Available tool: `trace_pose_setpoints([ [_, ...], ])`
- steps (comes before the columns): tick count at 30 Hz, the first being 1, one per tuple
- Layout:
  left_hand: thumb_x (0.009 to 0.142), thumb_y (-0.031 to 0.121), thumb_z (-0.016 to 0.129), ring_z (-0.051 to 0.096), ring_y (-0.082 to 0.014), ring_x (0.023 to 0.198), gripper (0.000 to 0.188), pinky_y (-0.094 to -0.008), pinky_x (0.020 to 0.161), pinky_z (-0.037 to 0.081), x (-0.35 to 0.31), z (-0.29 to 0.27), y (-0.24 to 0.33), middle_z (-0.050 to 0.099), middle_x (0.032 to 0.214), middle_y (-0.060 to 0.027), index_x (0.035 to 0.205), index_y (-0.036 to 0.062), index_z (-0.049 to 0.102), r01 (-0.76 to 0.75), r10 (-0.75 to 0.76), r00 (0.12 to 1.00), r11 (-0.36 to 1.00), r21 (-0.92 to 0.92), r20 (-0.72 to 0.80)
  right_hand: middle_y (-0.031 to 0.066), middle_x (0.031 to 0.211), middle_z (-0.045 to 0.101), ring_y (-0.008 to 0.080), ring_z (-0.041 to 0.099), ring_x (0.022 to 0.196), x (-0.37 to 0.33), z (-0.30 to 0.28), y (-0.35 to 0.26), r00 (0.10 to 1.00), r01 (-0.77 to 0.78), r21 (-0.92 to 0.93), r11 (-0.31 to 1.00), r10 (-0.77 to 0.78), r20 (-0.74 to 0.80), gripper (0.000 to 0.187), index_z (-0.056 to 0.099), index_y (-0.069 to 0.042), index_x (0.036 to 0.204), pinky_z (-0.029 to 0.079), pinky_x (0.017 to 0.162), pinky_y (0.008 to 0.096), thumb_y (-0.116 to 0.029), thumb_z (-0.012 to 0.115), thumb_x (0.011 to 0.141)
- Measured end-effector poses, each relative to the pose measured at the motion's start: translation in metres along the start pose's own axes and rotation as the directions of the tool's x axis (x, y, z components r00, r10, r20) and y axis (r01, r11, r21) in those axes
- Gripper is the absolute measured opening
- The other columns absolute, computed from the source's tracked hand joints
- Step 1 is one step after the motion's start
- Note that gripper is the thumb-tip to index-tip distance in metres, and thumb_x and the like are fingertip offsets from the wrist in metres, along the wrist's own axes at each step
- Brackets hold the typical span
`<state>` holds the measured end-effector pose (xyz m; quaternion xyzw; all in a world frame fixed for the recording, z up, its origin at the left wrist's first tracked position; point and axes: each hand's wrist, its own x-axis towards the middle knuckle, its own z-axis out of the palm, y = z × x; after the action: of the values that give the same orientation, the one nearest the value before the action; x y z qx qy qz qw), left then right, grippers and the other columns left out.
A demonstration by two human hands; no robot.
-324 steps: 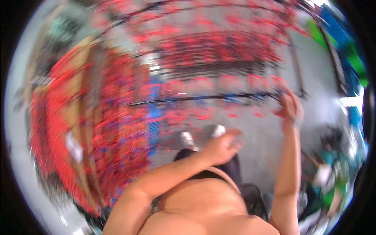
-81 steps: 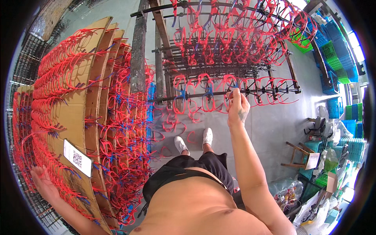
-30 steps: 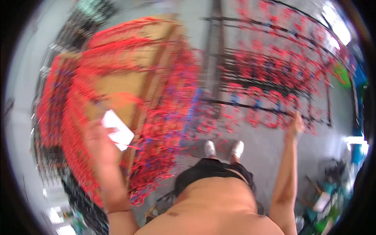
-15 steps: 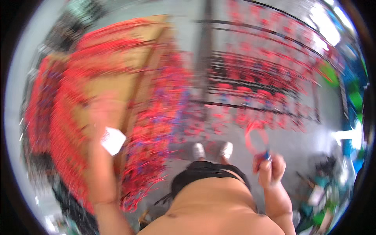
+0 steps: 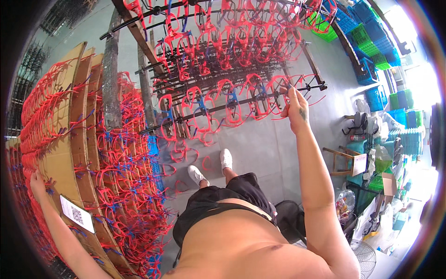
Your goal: The person repeatedly picks red and blue plastic loops from a pile and attaches them to a metal rack. They handle the parts one at a time, moving between the pile and the rack to continue the assembly process.
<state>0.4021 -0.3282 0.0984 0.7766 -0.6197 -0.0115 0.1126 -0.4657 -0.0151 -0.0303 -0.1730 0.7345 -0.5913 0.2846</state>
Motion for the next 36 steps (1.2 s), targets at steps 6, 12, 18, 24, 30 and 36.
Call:
trace_pose_setpoints([
  [6,0.090,0.043,0.049,0.054,-0.0208,0.110,0.051,-0.0292,0.095,0.037,-0.034,-0.042,-0.012,0.058,0.120,-0.0114,0.119,0.0018,0.057,0.122,-0.224,0.938,0.927,-0.355,-0.264,0.0000,0.057,0.049,0.0081,0.037,0.040,0.007,0.000,-0.008,0.995,-0.103,-0.015,0.995,0.103,-0.003,0.036,0.062,-0.003,0.099,0.031,0.039,0.0249,-0.036,0.051,0.092],
  [12,0.096,0.030,0.044,0.045,-0.0178,0.120,0.044,-0.0341,0.102,0.032,-0.195,-0.084,0.165,0.048,0.133,-0.0049,0.131,0.0034,0.046,0.024,-0.446,0.847,0.574,-0.819,-0.288,-0.0020,0.060,0.049,0.0058,0.034,0.040,0.014,-0.017,-0.015,0.961,-0.215,0.054,0.975,0.202,0.188,0.032,0.061,-0.003,0.092,0.027,0.039,0.0230,-0.033,0.052,0.091],
  [18,0.091,0.036,0.054,0.051,-0.0125,0.083,0.032,-0.0303,0.081,0.041,-0.301,-0.032,0.216,0.053,0.098,-0.0047,0.099,0.0052,0.055,-0.087,0.199,0.979,0.195,-0.977,-0.047,-0.0051,0.057,0.047,0.0026,0.037,0.047,0.017,0.000,0.005,0.994,-0.113,0.112,0.987,0.114,0.001,0.035,0.060,-0.005,0.072,0.027,0.041,0.0203,-0.035,0.055,0.090],
  [24,0.090,0.029,0.057,0.042,-0.0069,0.055,0.025,-0.0215,0.048,0.037,-0.386,0.019,0.377,0.058,0.103,-0.0093,0.102,0.0062,0.059,0.220,0.522,0.827,0.040,-0.975,0.208,-0.0057,0.054,0.044,0.0022,0.036,0.046,0.020,0.008,0.034,0.999,0.006,0.324,0.946,0.009,-0.045,0.032,0.058,-0.005,0.069,0.026,0.041,0.0196,-0.029,0.058,0.090],
  [30,0.086,0.001,0.052,0.063,-0.0192,0.072,0.019,-0.0268,0.064,0.049,-0.384,0.050,0.455,0.066,0.094,-0.0134,0.103,-0.0019,0.060,-0.050,0.894,0.393,0.258,-0.965,0.218,0.0139,0.105,0.059,0.0282,0.055,0.098,-0.019,0.000,-0.003,0.700,0.647,-0.472,0.598,-0.712,0.058,0.041,0.056,0.000,0.112,0.042,0.086,0.0352,-0.028,0.063,0.083],
  [36,0.090,0.012,0.053,0.060,-0.0229,0.104,0.031,-0.0336,0.089,0.046,-0.374,0.061,0.502,0.063,0.109,-0.0157,0.118,-0.0004,0.054,0.258,0.953,0.126,0.236,-0.937,0.275,0.0104,0.064,0.061,0.0235,0.060,0.054,-0.137,-0.030,-0.064,0.368,0.389,0.121,0.913,-0.275,0.888,0.031,0.061,0.004,0.086,0.048,0.053,0.0321,-0.026,0.055,0.090],
])
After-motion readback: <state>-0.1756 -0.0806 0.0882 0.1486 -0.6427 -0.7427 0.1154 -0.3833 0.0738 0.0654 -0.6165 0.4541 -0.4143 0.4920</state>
